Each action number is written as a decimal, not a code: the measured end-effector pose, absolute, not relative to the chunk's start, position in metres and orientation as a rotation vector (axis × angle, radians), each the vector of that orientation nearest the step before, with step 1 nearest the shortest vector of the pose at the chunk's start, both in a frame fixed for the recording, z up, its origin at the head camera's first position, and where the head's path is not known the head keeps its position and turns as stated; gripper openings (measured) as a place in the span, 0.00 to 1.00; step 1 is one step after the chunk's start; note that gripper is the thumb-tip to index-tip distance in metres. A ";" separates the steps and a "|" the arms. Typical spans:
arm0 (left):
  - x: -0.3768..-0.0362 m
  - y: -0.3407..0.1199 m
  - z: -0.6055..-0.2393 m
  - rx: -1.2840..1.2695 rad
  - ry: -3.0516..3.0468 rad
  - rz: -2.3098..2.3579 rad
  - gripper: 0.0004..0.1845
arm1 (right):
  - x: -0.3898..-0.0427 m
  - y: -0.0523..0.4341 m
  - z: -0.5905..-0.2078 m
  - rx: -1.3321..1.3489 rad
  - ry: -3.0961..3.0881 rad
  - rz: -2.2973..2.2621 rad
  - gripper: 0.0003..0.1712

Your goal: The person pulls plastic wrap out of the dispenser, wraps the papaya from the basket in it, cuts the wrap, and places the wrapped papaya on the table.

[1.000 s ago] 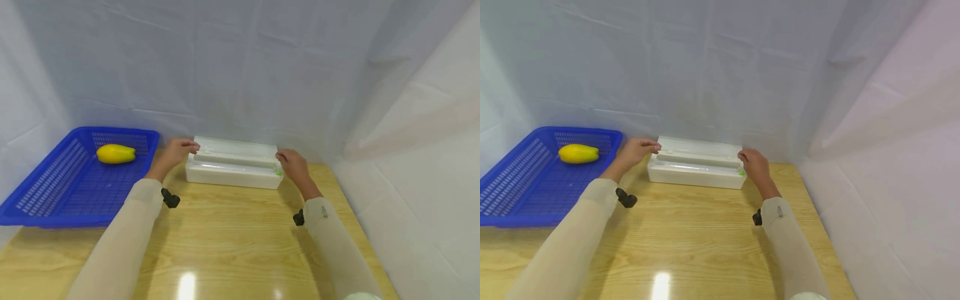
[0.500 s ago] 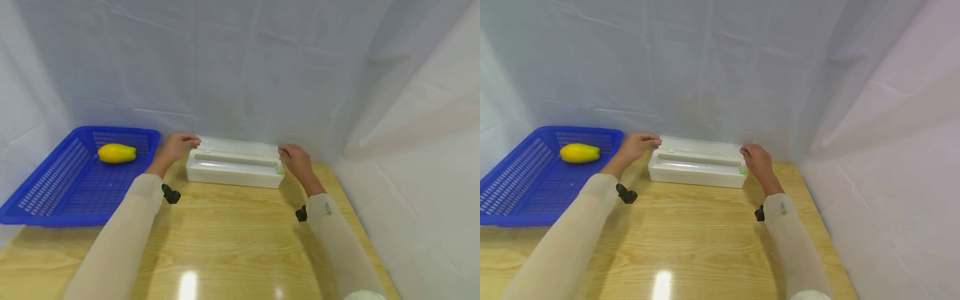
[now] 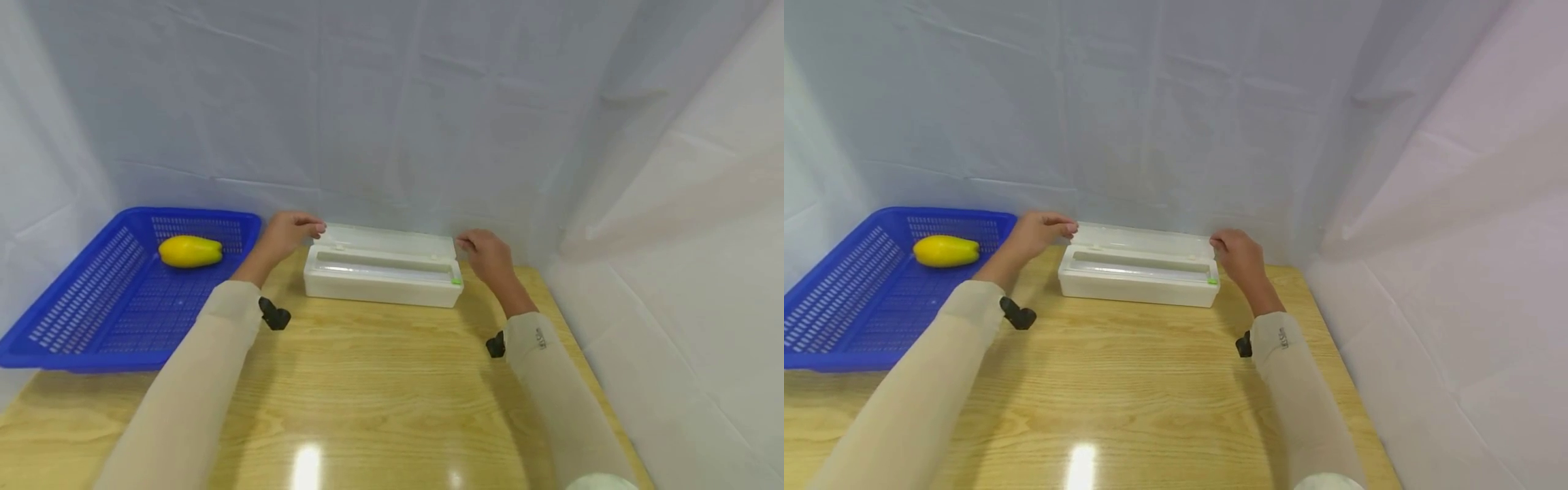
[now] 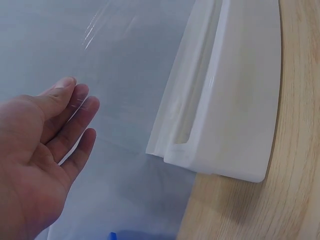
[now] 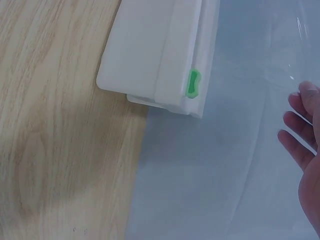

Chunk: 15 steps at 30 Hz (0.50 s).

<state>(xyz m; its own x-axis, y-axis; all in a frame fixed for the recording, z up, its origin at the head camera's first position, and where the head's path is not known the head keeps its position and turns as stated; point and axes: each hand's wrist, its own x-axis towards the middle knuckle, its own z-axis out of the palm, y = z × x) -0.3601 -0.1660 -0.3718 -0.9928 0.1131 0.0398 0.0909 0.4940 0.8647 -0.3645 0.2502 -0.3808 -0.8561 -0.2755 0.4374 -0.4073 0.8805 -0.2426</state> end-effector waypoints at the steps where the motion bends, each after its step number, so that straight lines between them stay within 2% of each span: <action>1: -0.360 -0.166 -0.371 0.179 2.698 1.557 0.21 | -0.364 0.250 -0.380 0.504 -2.655 0.463 0.15; 15: -0.363 -0.167 -0.355 0.151 2.694 1.589 0.20 | -0.365 0.249 -0.367 0.503 -2.633 0.472 0.17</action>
